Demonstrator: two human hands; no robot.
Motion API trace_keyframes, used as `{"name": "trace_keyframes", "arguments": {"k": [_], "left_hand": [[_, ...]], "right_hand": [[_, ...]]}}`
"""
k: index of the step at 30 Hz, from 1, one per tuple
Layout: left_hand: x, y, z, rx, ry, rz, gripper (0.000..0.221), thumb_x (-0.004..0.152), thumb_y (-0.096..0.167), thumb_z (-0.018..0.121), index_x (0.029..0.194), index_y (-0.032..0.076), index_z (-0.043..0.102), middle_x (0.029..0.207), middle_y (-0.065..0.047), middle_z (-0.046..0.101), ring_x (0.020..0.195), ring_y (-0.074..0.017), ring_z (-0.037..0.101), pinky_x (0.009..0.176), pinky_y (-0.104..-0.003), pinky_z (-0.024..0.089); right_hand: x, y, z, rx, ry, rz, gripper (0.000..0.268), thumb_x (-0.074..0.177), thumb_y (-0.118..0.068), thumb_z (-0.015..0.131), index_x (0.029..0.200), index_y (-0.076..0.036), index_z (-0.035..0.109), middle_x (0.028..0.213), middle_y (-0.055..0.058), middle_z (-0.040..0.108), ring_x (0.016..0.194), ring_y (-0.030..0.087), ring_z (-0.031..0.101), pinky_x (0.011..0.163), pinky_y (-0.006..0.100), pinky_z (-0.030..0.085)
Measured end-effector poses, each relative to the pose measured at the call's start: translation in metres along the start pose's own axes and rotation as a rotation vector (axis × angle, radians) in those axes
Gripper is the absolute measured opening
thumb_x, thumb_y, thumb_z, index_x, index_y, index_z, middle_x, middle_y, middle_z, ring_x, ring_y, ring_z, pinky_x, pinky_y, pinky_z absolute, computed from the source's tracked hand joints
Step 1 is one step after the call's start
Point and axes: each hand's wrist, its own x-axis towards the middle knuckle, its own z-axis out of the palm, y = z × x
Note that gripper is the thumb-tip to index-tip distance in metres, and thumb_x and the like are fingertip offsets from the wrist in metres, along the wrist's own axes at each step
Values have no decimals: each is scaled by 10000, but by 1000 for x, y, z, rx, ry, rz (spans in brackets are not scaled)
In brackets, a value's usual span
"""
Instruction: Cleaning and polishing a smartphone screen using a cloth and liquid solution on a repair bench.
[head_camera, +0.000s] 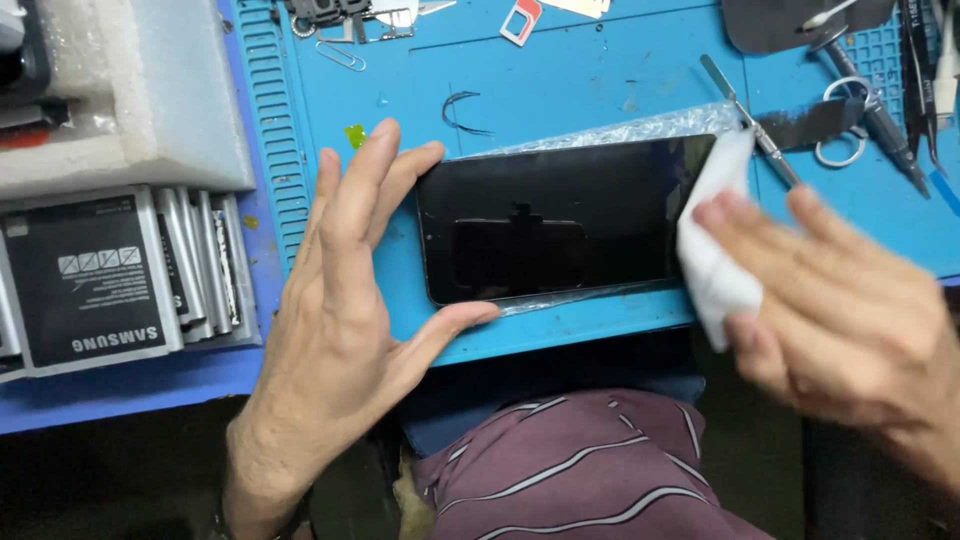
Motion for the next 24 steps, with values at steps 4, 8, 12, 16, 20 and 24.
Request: {"name": "trace_keyframes", "arguments": {"k": [4,8,12,16,20,24], "left_hand": [[-1,0,-2,4,-2,-5,1204,996,307,992,1682,20,45,1719,-254,524,1674,-384,529,1477,-682,154],[-8,-6,2,82,-14,6,1287,980,410,1059,1671,-37,70,1799,-178,276,1665,-350,631,1513,-659,175],[-3,-1,1,38,26,28,1213,913,384,1062,1619,-55,178,1702,-191,415,1583,-351,650,1465,-686,200],[-3,2,2,14,53,25,1188,855,373,1063,1563,-88,228,1596,-254,508,1507,-385,677,1437,-618,161],[-6,-4,2,26,78,30,1190,851,457,1045,1550,-64,235,1601,-219,514,1526,-362,653,1422,-688,206],[2,2,0,66,16,30,1300,844,478,1102,1593,-60,186,1693,-205,405,1556,-357,679,1439,-709,263]], "right_hand": [[-6,2,-12,3,-139,114,516,1063,-177,462,1397,175,640,1498,364,644,1389,490,671,1241,651,509],[22,-17,-1,20,-15,76,383,1066,-96,450,1009,140,746,1425,368,700,1336,483,710,1176,651,558],[65,-40,19,83,84,-82,414,1077,-174,492,1170,146,737,1403,353,665,1298,466,712,1151,561,554],[77,-42,20,137,58,-170,440,1127,-198,457,1178,149,721,1463,352,608,1373,464,649,1200,537,496],[19,-17,3,-22,21,8,378,1070,-123,507,1143,152,755,1400,347,720,1278,456,755,1143,594,601],[-22,-2,7,-9,16,131,480,1085,-77,436,1246,263,733,1453,441,700,1411,602,681,1270,677,463]]}}
